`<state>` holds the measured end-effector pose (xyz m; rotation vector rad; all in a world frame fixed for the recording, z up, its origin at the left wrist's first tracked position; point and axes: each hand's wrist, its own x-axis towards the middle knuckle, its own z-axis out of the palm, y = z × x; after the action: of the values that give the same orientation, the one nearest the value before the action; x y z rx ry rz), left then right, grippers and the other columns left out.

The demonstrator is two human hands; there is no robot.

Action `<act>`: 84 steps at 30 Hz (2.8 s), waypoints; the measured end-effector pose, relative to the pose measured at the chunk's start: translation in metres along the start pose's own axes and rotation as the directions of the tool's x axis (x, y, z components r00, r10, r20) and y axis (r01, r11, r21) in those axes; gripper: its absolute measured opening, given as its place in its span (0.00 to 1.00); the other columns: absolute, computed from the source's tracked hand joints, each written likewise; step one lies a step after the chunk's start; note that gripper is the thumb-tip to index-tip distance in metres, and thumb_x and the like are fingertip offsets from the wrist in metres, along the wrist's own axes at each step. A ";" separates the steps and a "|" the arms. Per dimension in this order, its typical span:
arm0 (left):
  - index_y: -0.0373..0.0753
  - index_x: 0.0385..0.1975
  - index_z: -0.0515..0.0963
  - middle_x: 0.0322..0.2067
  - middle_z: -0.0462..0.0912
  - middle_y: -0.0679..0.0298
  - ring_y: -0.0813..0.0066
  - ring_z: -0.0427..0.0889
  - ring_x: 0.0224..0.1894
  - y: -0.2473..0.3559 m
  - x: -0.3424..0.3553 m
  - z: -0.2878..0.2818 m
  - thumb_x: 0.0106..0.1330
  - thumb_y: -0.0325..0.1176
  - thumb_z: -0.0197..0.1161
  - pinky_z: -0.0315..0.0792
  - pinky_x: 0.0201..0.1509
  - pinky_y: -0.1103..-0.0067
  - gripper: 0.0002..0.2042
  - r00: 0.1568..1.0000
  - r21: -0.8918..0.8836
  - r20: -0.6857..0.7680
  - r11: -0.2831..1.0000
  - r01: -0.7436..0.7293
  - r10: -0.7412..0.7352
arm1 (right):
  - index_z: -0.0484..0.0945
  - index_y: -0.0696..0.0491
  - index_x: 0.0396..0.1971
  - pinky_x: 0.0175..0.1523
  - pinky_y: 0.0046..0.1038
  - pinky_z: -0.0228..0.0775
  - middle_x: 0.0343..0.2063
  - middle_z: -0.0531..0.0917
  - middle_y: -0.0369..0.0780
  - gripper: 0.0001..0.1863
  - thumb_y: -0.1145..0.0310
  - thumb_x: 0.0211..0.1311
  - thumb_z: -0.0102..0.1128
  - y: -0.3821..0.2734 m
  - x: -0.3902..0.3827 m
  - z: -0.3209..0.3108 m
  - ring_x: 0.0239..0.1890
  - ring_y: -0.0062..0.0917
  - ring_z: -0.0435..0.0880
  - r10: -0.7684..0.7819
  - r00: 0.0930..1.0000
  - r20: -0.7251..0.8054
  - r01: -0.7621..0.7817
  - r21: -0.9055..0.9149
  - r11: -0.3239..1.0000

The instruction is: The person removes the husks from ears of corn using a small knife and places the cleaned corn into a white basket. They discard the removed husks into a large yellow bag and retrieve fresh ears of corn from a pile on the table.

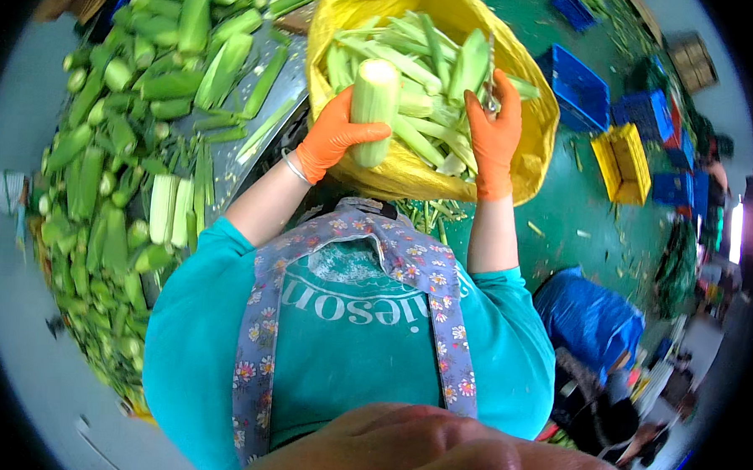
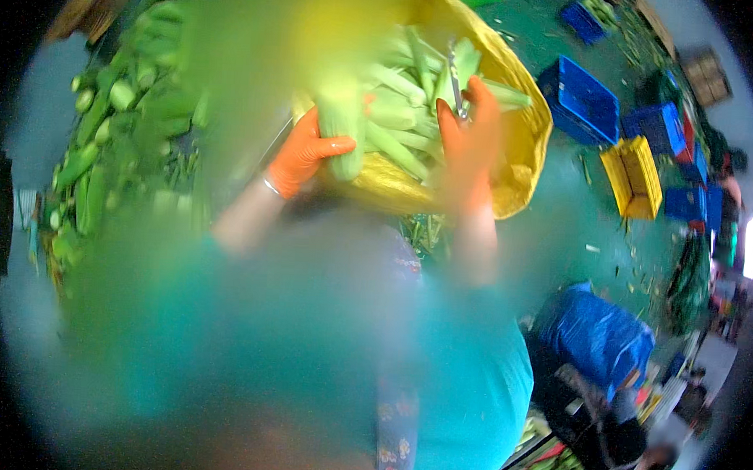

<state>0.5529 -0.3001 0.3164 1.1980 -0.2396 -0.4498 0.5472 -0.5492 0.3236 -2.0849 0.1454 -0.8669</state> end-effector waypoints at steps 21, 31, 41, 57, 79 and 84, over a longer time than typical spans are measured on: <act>0.34 0.67 0.63 0.62 0.71 0.60 0.68 0.69 0.65 0.005 -0.097 -0.037 0.56 0.36 0.68 0.57 0.71 0.72 0.37 0.998 -0.243 0.016 0.969 -0.051 0.057 | 0.81 0.55 0.34 0.38 0.19 0.65 0.27 0.78 0.30 0.05 0.70 0.65 0.62 -0.087 -0.084 0.055 0.31 0.13 0.74 0.005 0.523 0.852 -0.670 0.408 0.620; 0.34 0.61 0.69 0.54 0.78 0.61 0.73 0.76 0.55 0.004 -0.168 -0.081 0.59 0.35 0.71 0.70 0.60 0.76 0.30 0.969 -0.060 -0.219 0.989 -0.131 0.115 | 0.81 0.55 0.36 0.33 0.17 0.62 0.25 0.77 0.28 0.07 0.66 0.65 0.62 -0.152 -0.154 0.075 0.27 0.11 0.72 0.144 0.627 0.766 -0.604 0.361 0.711; 0.33 0.67 0.61 0.61 0.73 0.49 0.58 0.76 0.59 0.028 -0.241 -0.142 0.63 0.37 0.57 0.70 0.64 0.65 0.32 0.962 -0.516 -0.061 0.817 -0.259 0.267 | 0.80 0.56 0.25 0.35 0.23 0.67 0.25 0.78 0.35 0.15 0.61 0.65 0.55 -0.055 -0.088 0.074 0.29 0.19 0.74 0.091 0.967 0.238 -0.114 0.086 0.990; 0.35 0.47 0.79 0.40 0.85 0.55 0.69 0.85 0.38 0.105 -0.380 -0.370 0.60 0.49 0.68 0.80 0.43 0.72 0.24 0.950 -0.028 -0.289 0.993 0.114 -0.118 | 0.82 0.53 0.48 0.37 0.17 0.65 0.41 0.87 0.35 0.19 0.54 0.67 0.59 -0.218 -0.271 0.189 0.38 0.15 0.82 0.131 0.107 0.986 -0.646 -0.032 0.763; 0.35 0.60 0.71 0.53 0.80 0.60 0.70 0.77 0.55 -0.022 -0.375 -0.214 0.60 0.37 0.68 0.68 0.62 0.72 0.28 0.659 0.042 -0.722 0.965 -0.260 0.209 | 0.62 0.56 0.68 0.68 0.35 0.61 0.62 0.72 0.41 0.35 0.43 0.74 0.42 -0.237 -0.281 0.244 0.61 0.31 0.73 -0.116 -0.214 0.970 -0.816 -0.112 0.567; 0.37 0.57 0.74 0.48 0.81 0.63 0.72 0.80 0.50 -0.054 -0.413 -0.137 0.60 0.38 0.68 0.73 0.56 0.74 0.25 0.468 -0.228 -0.877 0.760 -0.608 0.111 | 0.58 0.55 0.70 0.65 0.38 0.68 0.63 0.72 0.43 0.39 0.38 0.73 0.36 -0.173 -0.275 0.280 0.61 0.35 0.75 -0.202 -0.512 0.835 -0.688 -0.257 0.679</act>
<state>0.2317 -0.0119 0.2407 0.6532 0.4408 0.4883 0.4815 -0.1451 0.1969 -1.1703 -0.4093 1.5343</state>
